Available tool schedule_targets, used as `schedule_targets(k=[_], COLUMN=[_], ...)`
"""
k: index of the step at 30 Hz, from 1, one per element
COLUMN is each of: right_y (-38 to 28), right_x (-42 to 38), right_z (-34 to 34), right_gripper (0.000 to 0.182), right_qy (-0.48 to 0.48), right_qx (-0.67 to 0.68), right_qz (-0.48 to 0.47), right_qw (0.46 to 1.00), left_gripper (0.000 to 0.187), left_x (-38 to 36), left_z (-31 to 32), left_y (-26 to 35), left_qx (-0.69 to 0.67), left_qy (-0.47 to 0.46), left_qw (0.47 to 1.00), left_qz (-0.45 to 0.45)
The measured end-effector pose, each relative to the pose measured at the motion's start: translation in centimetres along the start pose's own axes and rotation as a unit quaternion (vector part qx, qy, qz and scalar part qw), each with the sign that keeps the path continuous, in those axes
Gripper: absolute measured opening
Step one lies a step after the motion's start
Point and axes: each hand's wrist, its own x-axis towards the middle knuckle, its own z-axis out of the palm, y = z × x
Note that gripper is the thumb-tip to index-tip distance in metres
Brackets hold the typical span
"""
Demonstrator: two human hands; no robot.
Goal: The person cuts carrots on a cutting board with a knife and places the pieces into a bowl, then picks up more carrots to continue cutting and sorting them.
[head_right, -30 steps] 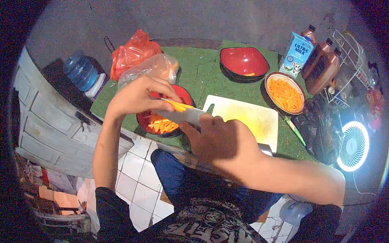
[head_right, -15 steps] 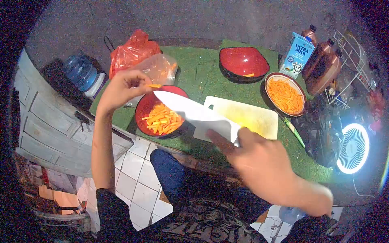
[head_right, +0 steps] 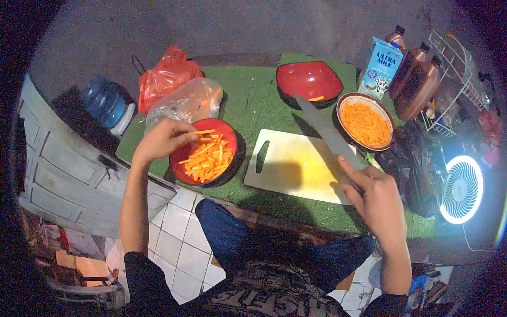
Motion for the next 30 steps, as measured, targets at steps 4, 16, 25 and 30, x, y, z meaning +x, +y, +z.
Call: schedule_targets(k=[4, 16, 25, 30], right_y=[1.3, 4.2, 7.1, 6.4], right_x=[1.0, 6.2, 7.0, 5.8], right_z=[1.6, 4.3, 5.7, 4.0], right_gripper=[0.055, 0.048, 0.028, 0.028], right_qy=[0.013, 0.242, 0.323, 0.297], right_qx=[0.032, 0.133, 0.345, 0.420], right_qz=[-0.018, -0.064, 0.058, 0.099], right_qw=[0.999, 0.959, 0.880, 0.852], left_gripper=[0.020, 0.022, 0.026, 0.034], left_x=[-0.1, 2.2, 17.0, 29.1], left_z=[0.7, 1.2, 4.5, 11.1], left_y=[-0.3, -0.2, 8.9, 9.9], left_qx=[-0.013, 0.081, 0.056, 0.137], left_qy=[0.022, -0.056, 0.108, -0.042], left_qw=[0.999, 0.994, 0.968, 0.975], left_qz=[0.040, 0.040, 0.219, 0.173])
